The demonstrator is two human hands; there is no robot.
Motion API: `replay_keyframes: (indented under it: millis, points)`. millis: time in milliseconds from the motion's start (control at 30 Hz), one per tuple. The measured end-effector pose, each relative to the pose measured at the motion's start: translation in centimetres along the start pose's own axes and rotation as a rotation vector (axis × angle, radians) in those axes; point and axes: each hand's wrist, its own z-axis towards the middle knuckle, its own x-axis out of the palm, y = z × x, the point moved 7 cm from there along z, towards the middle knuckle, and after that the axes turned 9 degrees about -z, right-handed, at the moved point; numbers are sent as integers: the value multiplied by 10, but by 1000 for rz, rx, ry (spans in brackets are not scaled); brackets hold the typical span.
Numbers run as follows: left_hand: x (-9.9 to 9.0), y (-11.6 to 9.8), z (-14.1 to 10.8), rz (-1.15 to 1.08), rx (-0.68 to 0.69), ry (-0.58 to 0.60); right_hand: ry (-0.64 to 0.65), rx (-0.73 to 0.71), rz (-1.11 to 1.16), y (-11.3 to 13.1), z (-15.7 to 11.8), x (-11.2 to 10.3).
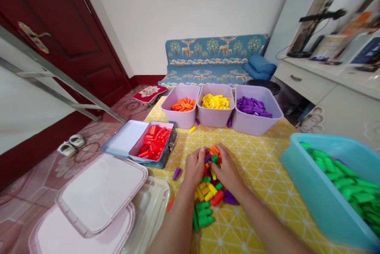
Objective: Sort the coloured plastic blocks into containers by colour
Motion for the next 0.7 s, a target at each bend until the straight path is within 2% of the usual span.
replay_keyframes:
  millis: [167, 300, 367, 467, 700]
  points:
    - [-6, 0, 2, -192, 17, -54, 65, 29, 328, 6, 20, 8]
    - [-5, -2, 1, -307, 16, -51, 118, 164, 733, -3, 16, 6]
    - [-4, -2, 0, -327, 6, -54, 121, 227, 858, -7, 14, 4]
    - [-3, 2, 1, -351, -19, -66, 147, 252, 903, -6, 12, 3]
    - [-2, 5, 3, -387, -6, -56, 166, 200, 798, 0, 12, 3]
